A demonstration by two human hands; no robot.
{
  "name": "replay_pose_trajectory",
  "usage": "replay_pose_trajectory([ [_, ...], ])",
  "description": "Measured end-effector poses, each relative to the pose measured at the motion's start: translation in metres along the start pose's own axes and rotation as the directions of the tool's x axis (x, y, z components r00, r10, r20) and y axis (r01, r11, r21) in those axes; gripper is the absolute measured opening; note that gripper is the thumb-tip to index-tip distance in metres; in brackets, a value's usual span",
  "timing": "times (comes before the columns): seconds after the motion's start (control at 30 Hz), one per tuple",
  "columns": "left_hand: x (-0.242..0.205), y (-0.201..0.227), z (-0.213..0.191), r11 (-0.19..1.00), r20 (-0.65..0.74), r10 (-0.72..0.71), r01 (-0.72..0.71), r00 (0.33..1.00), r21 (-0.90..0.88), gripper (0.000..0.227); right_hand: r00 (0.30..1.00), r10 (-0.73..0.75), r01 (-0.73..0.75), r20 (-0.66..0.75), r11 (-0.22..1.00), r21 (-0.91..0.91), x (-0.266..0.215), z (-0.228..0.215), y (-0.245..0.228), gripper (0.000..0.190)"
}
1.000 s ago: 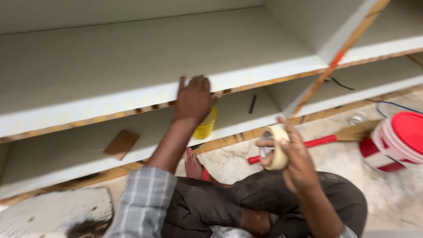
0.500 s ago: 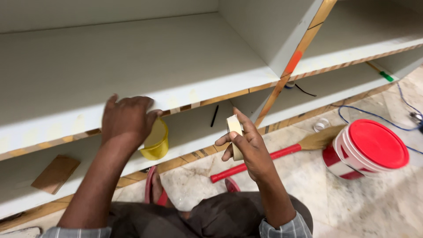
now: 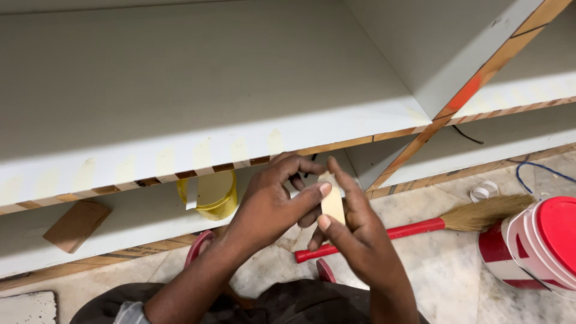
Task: The person applies masking tape to the edges of a white wooden cabinet. They sit on the floor and use both hands to unroll and press the tape along the front and side edges of the furniture.
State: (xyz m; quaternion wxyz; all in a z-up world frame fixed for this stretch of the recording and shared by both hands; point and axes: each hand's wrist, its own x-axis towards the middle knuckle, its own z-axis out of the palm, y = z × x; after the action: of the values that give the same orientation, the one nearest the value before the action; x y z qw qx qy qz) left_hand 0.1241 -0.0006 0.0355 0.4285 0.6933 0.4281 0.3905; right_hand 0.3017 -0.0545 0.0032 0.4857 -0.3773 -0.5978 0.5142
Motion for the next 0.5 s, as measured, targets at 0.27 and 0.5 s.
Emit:
replay_pose_trajectory([
  [0.27, 0.007, -0.008, 0.002, 0.930, -0.015, 0.190, -0.175, 0.982, 0.324, 0.016, 0.999, 0.027, -0.026, -0.029, 0.999, 0.030, 0.005, 0.004, 0.011, 0.094],
  [0.5, 0.074, -0.013, -0.024, 0.841, -0.104, 0.297, -0.209, 0.949, 0.499, 0.019, 0.926, 0.230, -0.209, -0.300, 0.973, 0.100, 0.017, 0.009, 0.023, 0.069],
])
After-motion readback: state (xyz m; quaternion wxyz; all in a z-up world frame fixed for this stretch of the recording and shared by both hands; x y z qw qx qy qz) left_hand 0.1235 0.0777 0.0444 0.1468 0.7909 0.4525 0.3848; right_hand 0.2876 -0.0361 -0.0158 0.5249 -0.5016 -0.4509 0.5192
